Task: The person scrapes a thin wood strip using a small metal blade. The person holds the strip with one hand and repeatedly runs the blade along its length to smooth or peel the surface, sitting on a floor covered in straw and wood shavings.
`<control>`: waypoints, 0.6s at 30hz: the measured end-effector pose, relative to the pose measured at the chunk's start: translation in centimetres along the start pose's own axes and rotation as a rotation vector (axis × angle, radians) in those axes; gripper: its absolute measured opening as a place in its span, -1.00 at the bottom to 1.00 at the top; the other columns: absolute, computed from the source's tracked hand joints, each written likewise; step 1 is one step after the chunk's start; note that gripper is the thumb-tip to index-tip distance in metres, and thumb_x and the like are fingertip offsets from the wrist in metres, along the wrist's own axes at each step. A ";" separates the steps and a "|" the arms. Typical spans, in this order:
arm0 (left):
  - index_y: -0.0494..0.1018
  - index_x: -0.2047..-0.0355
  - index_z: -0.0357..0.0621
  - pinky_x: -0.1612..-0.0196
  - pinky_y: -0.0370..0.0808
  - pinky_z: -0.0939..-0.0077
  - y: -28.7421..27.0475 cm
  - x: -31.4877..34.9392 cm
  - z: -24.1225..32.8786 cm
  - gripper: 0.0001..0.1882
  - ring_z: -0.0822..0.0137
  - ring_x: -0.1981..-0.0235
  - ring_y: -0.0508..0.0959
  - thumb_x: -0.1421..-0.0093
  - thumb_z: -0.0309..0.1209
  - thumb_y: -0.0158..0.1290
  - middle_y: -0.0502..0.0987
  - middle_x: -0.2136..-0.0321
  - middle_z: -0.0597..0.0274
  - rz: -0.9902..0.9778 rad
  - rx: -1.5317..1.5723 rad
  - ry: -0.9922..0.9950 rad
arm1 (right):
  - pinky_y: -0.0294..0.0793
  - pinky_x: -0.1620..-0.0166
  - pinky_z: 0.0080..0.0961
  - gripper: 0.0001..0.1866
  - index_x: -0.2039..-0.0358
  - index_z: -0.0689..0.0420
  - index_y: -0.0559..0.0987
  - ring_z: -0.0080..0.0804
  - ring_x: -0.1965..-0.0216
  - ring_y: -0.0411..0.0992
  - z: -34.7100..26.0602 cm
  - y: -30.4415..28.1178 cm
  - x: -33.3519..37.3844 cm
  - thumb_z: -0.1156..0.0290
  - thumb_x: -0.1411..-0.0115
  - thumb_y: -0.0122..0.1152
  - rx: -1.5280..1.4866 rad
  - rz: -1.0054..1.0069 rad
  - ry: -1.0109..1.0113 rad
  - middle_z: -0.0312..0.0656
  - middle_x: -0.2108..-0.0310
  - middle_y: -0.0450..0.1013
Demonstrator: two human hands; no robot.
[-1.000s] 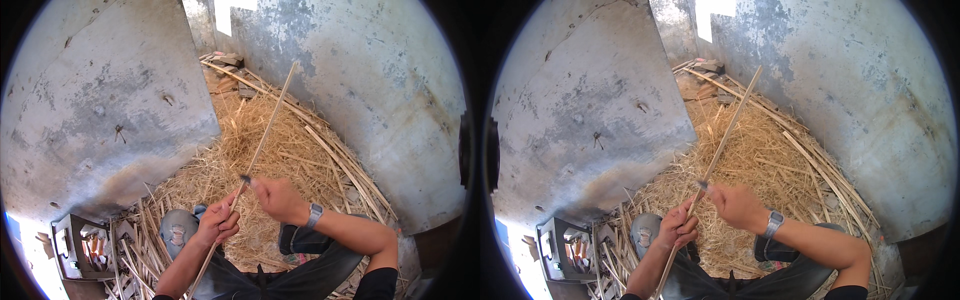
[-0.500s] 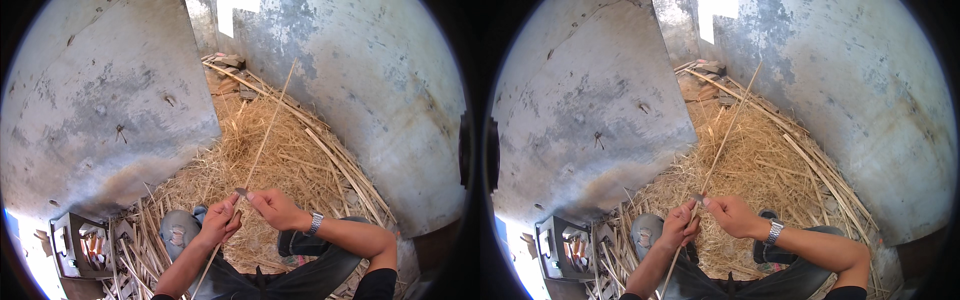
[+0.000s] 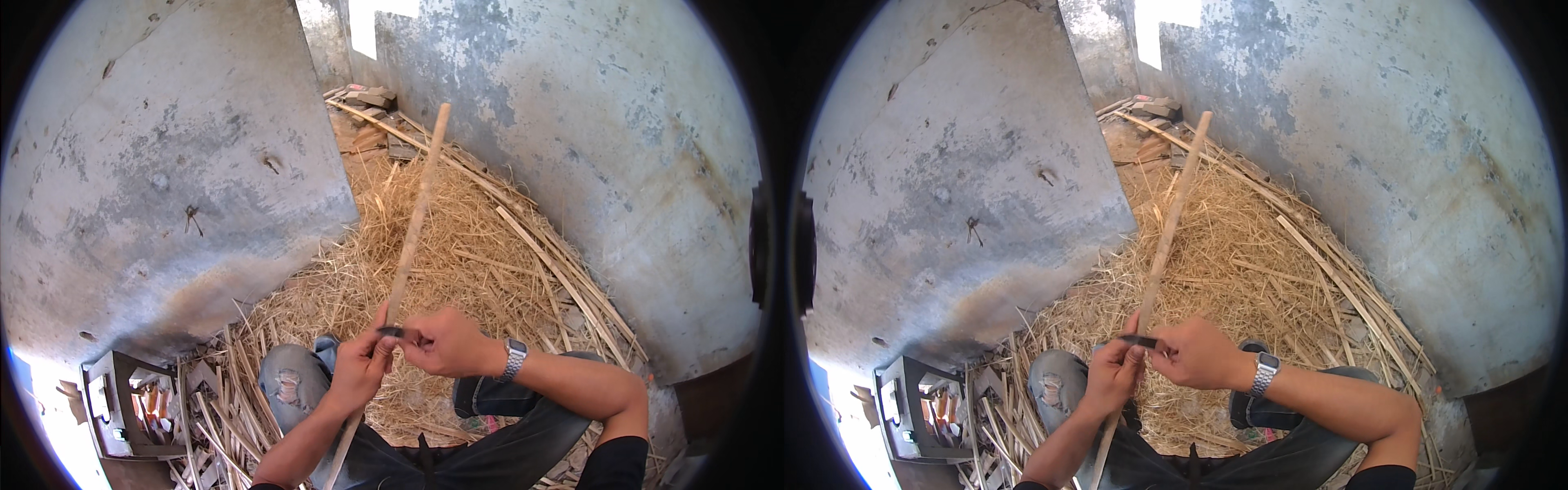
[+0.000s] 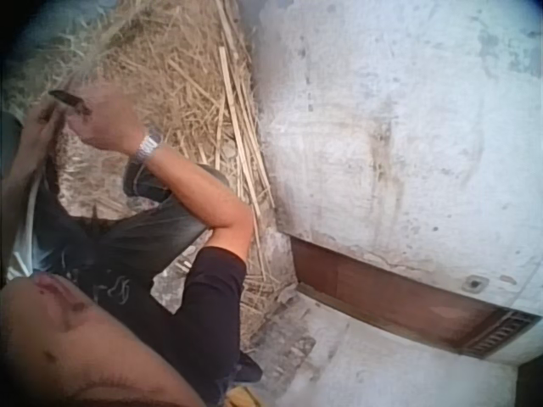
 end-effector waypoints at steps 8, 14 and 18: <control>0.10 -0.50 -0.07 0.60 0.30 0.73 -0.7 0.4 2.3 -0.38 0.65 0.69 0.30 -0.53 -0.20 -0.05 0.35 0.64 0.43 -0.061 0.216 -0.082 | 0.40 0.50 -0.07 -0.74 0.31 0.12 0.49 0.05 0.65 0.45 -0.9 -2.9 -0.8 0.18 -0.36 0.20 0.188 0.042 0.055 -0.04 0.69 0.42; 0.08 -0.50 -0.08 0.68 0.27 0.71 -0.1 0.7 1.1 -0.39 0.62 0.75 0.30 -0.54 -0.24 -0.07 0.37 0.66 0.39 -0.185 0.309 -0.088 | 0.32 0.57 -0.06 -0.73 0.33 0.14 0.42 0.10 0.67 0.40 0.5 -5.5 -2.2 0.24 -0.47 0.04 0.436 0.276 -0.090 0.03 0.71 0.35; 0.10 -0.49 -0.11 0.69 0.25 0.70 0.0 0.8 1.4 -0.40 0.61 0.74 0.31 -0.54 -0.27 -0.06 0.35 0.66 0.39 -0.225 0.418 -0.097 | 0.33 0.60 -0.06 -0.72 0.34 0.13 0.43 0.08 0.68 0.42 0.4 -3.2 -1.1 0.22 -0.46 0.04 0.452 0.301 -0.083 0.01 0.73 0.36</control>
Point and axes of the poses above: each hand's wrist, its own x-axis away from the middle knuckle, its own y-axis out of the palm, z = x × y, the point moved 4 cm from there along -x, towards the middle knuckle
